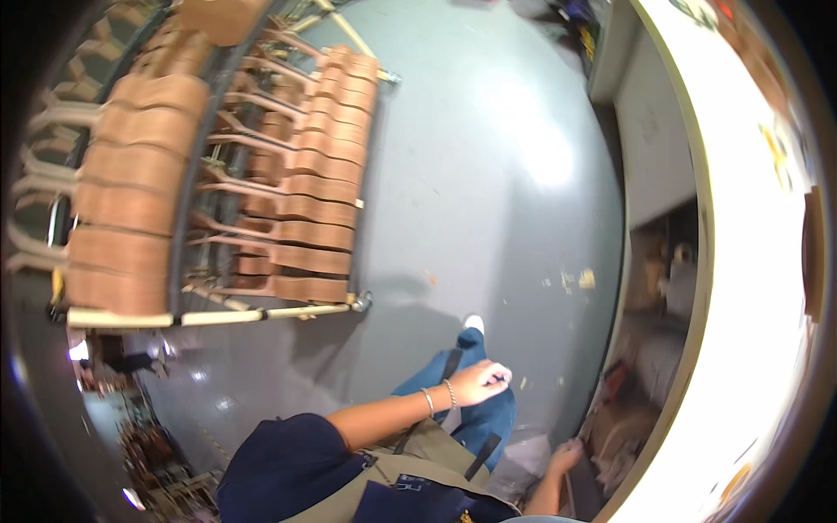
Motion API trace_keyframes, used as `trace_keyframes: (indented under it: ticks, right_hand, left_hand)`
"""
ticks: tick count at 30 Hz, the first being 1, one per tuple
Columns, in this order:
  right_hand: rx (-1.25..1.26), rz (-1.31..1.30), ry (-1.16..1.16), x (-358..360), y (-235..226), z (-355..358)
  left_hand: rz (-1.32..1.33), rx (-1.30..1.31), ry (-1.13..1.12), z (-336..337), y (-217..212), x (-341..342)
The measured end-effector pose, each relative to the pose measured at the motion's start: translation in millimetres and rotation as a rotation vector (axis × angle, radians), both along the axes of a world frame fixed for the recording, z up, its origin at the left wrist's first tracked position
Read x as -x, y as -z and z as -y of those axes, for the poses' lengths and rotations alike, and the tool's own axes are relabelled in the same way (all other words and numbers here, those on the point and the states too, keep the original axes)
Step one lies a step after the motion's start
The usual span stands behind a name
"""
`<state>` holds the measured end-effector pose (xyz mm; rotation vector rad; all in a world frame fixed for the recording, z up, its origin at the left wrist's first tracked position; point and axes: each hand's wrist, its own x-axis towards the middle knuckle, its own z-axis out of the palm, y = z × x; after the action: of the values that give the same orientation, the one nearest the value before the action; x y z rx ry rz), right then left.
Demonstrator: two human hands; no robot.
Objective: The person cleans a workbench, then uses a pencil and a wooden jig to mark positions on the body of an unfinished acoustic guitar. They apply masking tape to the soundhole and fretboard, then place the guitar on a rack. The process is repeated on additional guitars.
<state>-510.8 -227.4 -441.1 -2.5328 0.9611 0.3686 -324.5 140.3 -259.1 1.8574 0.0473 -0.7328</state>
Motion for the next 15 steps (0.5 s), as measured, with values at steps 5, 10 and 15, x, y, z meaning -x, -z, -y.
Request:
trace_keyframes:
  ticks: [5, 10, 15]
  right_hand:
    - [-0.819, 0.084, -0.311, -54, -135, -145]
    - [-1.432, -0.467, -0.584, -122, -262, -154]
    - [-1.478, -0.552, -0.484, -203, -352, -160]
  left_hand:
    - [-0.070, 0.075, 0.184, -23, -53, -8]
    - [-0.223, 0.113, 0.681, -66, -102, 6]
    - [-0.213, 0.257, 0.732, -113, -132, -28]
